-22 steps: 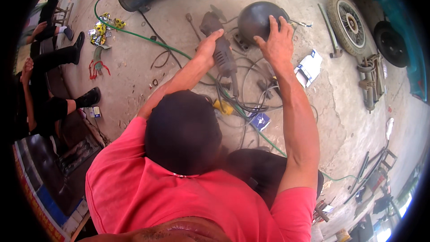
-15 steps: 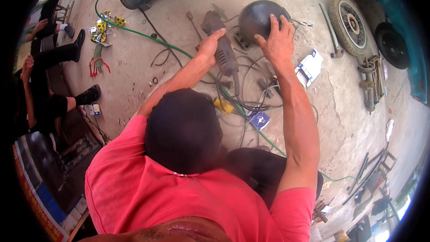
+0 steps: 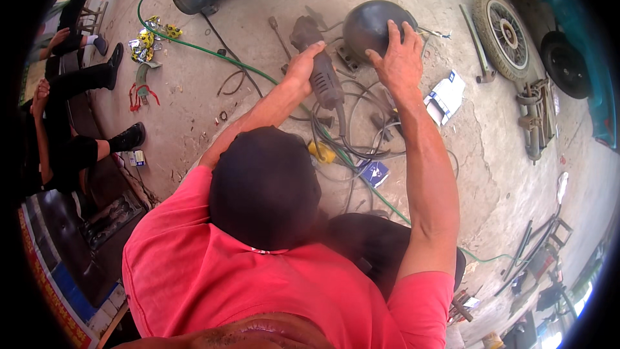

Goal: The person uses an angle grinder to cut or sand a metal mechanical component, then manipulates wires and a yellow electrical component, eventually placing it back onto a compressor unit.

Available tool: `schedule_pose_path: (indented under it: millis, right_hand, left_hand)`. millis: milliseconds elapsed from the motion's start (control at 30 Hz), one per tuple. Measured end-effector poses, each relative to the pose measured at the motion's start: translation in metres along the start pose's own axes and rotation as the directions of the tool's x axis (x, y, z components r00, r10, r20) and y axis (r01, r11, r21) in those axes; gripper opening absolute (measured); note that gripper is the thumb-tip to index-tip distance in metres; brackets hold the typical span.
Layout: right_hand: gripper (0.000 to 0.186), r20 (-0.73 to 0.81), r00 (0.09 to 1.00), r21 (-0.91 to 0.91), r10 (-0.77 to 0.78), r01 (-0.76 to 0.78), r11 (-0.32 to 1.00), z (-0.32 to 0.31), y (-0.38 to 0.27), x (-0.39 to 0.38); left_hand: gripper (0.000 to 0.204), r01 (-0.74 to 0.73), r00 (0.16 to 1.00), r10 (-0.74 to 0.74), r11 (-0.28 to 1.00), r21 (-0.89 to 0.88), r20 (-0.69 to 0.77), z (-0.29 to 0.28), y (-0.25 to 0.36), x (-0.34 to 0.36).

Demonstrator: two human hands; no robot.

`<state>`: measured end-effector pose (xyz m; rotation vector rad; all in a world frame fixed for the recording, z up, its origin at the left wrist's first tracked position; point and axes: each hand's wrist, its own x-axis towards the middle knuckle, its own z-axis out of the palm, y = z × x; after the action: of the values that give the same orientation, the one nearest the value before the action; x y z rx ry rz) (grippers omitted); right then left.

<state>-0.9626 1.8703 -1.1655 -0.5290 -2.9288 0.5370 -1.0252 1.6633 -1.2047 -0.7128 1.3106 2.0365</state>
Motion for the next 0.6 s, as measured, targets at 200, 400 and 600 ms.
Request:
schedule_pose_path:
  millis: [200, 400, 600]
  right_hand:
    - [0.085, 0.002, 1.000, 0.000, 0.002, -0.002, 1.000, -0.0003, -0.0006, 0.0000]
    - [0.084, -0.013, 1.000, -0.006, -0.004, 0.004, 1.000, 0.0002, -0.0011, -0.0004]
    - [0.083, -0.034, 0.999, -0.004, -0.018, 0.018, 1.000, 0.0037, 0.0023, -0.0006]
  left_hand:
    - [0.043, 0.017, 0.999, -0.018, 0.999, 0.029, 0.029, -0.0046, -0.0006, 0.0037]
    - [0.042, 0.029, 0.999, -0.030, 0.999, 0.023, 0.037, -0.0062, -0.0026, 0.0065]
    - [0.036, 0.025, 1.000, -0.025, 0.999, -0.024, 0.008, -0.0012, -0.0018, 0.0004]
